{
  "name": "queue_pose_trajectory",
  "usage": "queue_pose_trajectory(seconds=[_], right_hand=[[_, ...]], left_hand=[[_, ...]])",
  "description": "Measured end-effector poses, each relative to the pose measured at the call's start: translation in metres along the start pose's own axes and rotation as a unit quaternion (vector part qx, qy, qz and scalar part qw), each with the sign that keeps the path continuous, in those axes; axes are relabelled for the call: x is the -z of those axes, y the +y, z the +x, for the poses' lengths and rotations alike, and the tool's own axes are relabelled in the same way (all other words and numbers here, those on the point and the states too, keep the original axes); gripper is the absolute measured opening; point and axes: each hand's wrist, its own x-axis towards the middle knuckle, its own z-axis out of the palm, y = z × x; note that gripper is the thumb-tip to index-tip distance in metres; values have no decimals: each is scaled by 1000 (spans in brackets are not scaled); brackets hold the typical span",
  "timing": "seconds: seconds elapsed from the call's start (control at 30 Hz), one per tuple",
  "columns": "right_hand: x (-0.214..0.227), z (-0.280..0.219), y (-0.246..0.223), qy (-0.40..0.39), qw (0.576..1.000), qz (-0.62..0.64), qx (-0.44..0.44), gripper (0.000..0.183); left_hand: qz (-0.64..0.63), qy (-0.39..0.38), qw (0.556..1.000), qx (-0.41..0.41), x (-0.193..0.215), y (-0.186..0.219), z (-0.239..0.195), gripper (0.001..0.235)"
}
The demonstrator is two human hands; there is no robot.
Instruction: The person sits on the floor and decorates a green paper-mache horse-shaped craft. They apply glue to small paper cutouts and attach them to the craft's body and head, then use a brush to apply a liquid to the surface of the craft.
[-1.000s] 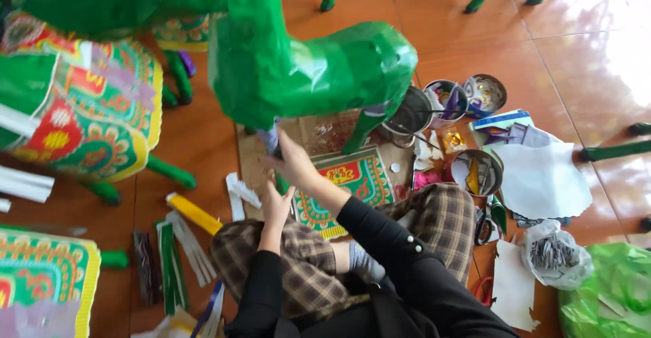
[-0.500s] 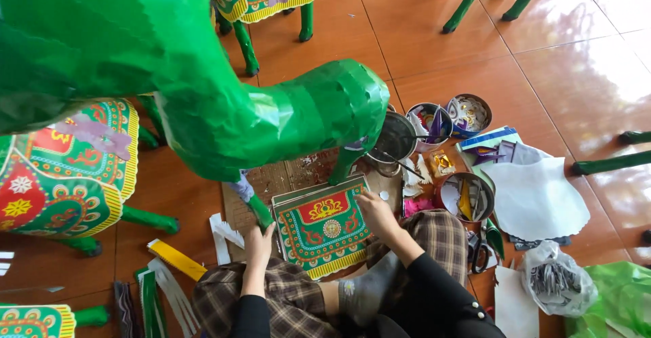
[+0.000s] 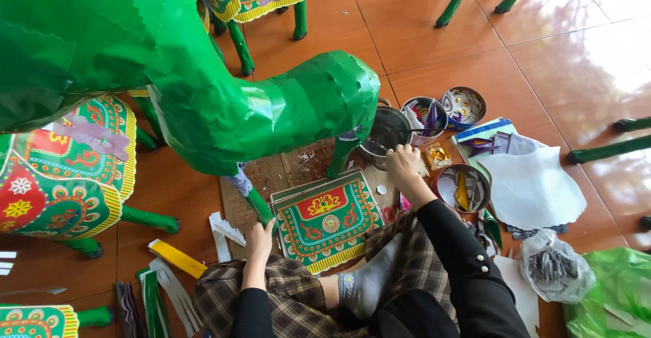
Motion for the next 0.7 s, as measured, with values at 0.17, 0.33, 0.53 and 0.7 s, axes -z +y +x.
queue_pose_trajectory(seconds=[0.17,0.33,0.53,0.7], right_hand=[[6,-16,13,37,998,55,12,24],[58,-56,17,35,991,129,-10,20],[22,-75,-25,39,962,254,-98,40],[-20,-69,-47,56,841,520,-140,42]], left_hand=[[-27,17,999,0,14,20,-15,52],[-24,7,1000,5,-6,-5,-2,54],[-12,26,999,-22,-12,-8,3,51],[6,27,999,-21,-21,-14,9,54]])
